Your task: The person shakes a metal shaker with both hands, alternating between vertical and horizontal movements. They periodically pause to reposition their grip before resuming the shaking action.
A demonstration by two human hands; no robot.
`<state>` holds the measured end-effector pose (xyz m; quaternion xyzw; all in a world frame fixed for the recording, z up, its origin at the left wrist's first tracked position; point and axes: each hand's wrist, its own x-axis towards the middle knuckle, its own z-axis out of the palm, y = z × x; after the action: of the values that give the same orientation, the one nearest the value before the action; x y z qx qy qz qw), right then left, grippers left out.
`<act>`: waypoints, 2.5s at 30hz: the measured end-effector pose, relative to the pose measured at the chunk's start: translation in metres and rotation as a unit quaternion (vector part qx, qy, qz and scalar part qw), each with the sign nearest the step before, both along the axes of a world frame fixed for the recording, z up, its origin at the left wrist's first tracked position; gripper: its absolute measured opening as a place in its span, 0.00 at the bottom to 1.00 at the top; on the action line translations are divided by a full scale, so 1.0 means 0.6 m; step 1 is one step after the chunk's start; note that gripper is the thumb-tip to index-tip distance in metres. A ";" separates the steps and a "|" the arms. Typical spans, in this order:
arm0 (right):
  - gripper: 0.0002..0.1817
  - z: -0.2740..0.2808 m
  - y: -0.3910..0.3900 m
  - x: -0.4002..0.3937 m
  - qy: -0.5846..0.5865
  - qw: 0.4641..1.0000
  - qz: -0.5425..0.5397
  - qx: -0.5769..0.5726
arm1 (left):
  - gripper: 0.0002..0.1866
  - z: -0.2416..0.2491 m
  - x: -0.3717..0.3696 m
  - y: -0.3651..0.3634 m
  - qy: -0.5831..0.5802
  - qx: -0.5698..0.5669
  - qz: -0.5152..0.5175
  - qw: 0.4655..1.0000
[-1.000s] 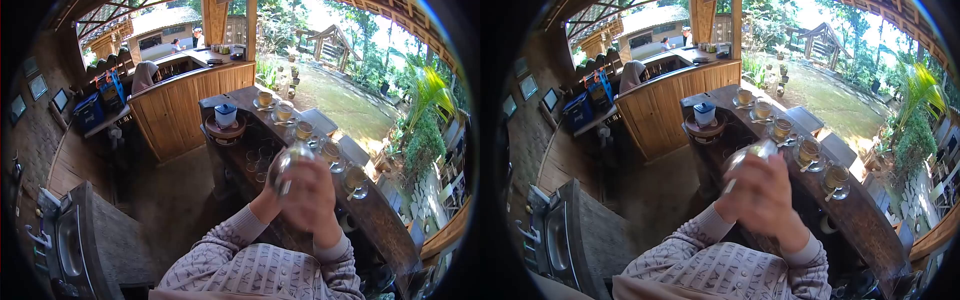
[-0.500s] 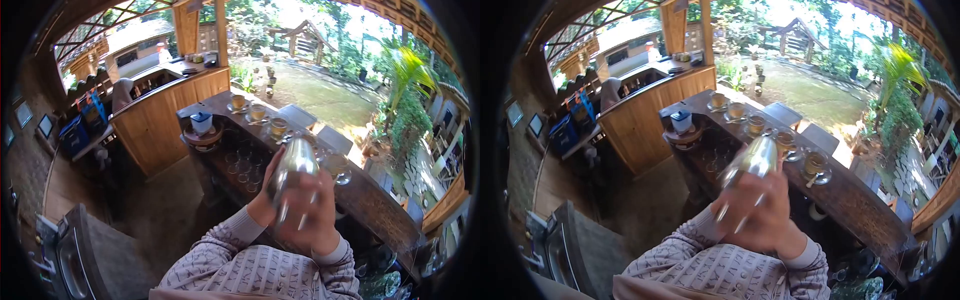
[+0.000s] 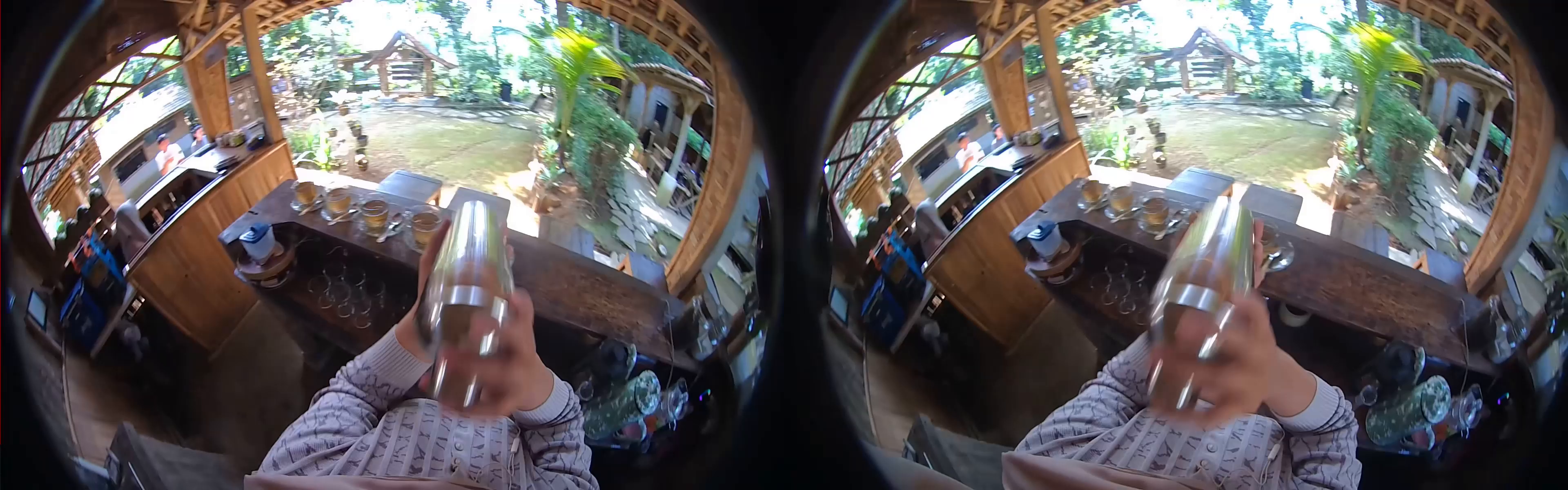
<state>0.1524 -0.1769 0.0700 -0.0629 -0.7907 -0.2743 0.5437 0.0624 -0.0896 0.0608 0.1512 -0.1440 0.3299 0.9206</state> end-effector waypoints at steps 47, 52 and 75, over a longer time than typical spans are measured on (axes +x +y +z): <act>0.29 0.155 -0.310 0.187 -0.099 0.833 -0.498 0.220 | 0.33 0.199 0.398 -0.211 -0.135 0.233 -0.414 0.869; 0.27 0.147 -0.301 0.215 0.223 0.879 -0.417 0.069 | 0.27 0.172 0.406 -0.233 0.009 0.100 -0.397 0.912; 0.25 0.216 -0.317 0.217 -0.017 0.841 -0.521 0.145 | 0.30 0.213 0.405 -0.267 -0.128 0.103 -0.499 0.851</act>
<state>0.2825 -0.3670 0.1998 -0.3810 -0.6021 -0.6294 0.3101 0.3054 -0.2500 0.1887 0.1095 -0.3499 -0.1745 0.9139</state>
